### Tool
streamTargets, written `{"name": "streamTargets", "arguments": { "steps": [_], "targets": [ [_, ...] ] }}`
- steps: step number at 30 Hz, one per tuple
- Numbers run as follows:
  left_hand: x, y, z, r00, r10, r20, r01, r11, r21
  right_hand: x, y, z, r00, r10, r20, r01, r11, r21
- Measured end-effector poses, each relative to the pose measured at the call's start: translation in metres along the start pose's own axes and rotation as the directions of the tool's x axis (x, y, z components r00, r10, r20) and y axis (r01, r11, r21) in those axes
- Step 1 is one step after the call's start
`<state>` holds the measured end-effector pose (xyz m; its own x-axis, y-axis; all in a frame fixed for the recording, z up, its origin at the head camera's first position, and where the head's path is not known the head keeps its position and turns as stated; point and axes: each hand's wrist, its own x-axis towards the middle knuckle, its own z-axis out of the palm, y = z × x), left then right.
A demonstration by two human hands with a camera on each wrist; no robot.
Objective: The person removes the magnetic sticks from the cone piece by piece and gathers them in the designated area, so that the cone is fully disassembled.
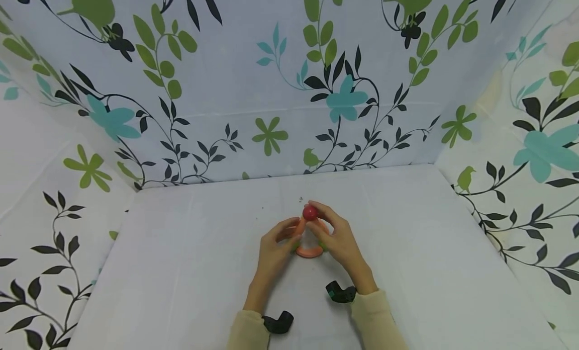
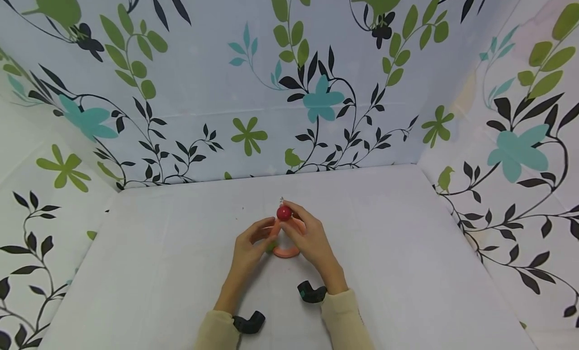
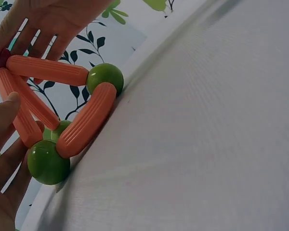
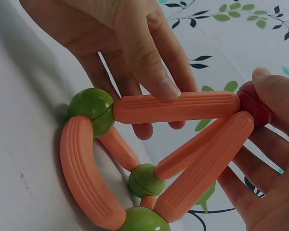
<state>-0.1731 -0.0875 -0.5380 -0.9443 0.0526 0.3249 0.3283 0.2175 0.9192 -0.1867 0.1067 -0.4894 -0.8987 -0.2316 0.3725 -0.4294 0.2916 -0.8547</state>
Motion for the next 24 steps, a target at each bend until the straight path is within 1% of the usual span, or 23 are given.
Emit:
{"name": "streamTargets", "arguments": {
  "steps": [3, 5, 11, 14, 17, 21, 24],
  "targets": [
    [-0.0010, -0.0013, 0.0032, 1.000, -0.009, -0.006, 0.009, 0.999, 0.036, -0.0005, 0.0001, 0.0013, 1.000, -0.007, -0.014, 0.007, 1.000, -0.005],
    [-0.0018, -0.0025, 0.0052, 1.000, 0.002, -0.013, -0.001, 0.999, 0.053, -0.0012, 0.0005, 0.0021, 1.000, -0.011, -0.023, 0.010, 1.000, -0.012],
    [-0.0041, -0.0043, 0.0077, 1.000, 0.012, -0.028, -0.011, 0.999, 0.049, -0.0020, 0.0016, 0.0048, 0.998, -0.030, -0.055, 0.029, 0.999, -0.029],
    [-0.0049, -0.0039, 0.0078, 0.999, 0.008, -0.032, -0.006, 0.998, 0.060, -0.0021, 0.0010, 0.0064, 0.997, -0.036, -0.063, 0.033, 0.998, -0.044],
    [-0.0045, -0.0033, 0.0081, 0.999, 0.016, -0.043, -0.013, 0.997, 0.072, -0.0011, -0.0010, 0.0076, 0.996, -0.047, -0.070, 0.042, 0.997, -0.069],
    [-0.0026, -0.0031, 0.0088, 0.997, 0.037, -0.064, -0.033, 0.998, 0.051, 0.0013, -0.0033, 0.0088, 0.995, -0.067, -0.080, 0.060, 0.994, -0.093],
    [-0.0025, -0.0036, 0.0094, 0.996, 0.034, -0.078, -0.032, 0.999, 0.034, 0.0013, -0.0029, 0.0096, 0.994, -0.069, -0.084, 0.060, 0.992, -0.111]
  ]
}}
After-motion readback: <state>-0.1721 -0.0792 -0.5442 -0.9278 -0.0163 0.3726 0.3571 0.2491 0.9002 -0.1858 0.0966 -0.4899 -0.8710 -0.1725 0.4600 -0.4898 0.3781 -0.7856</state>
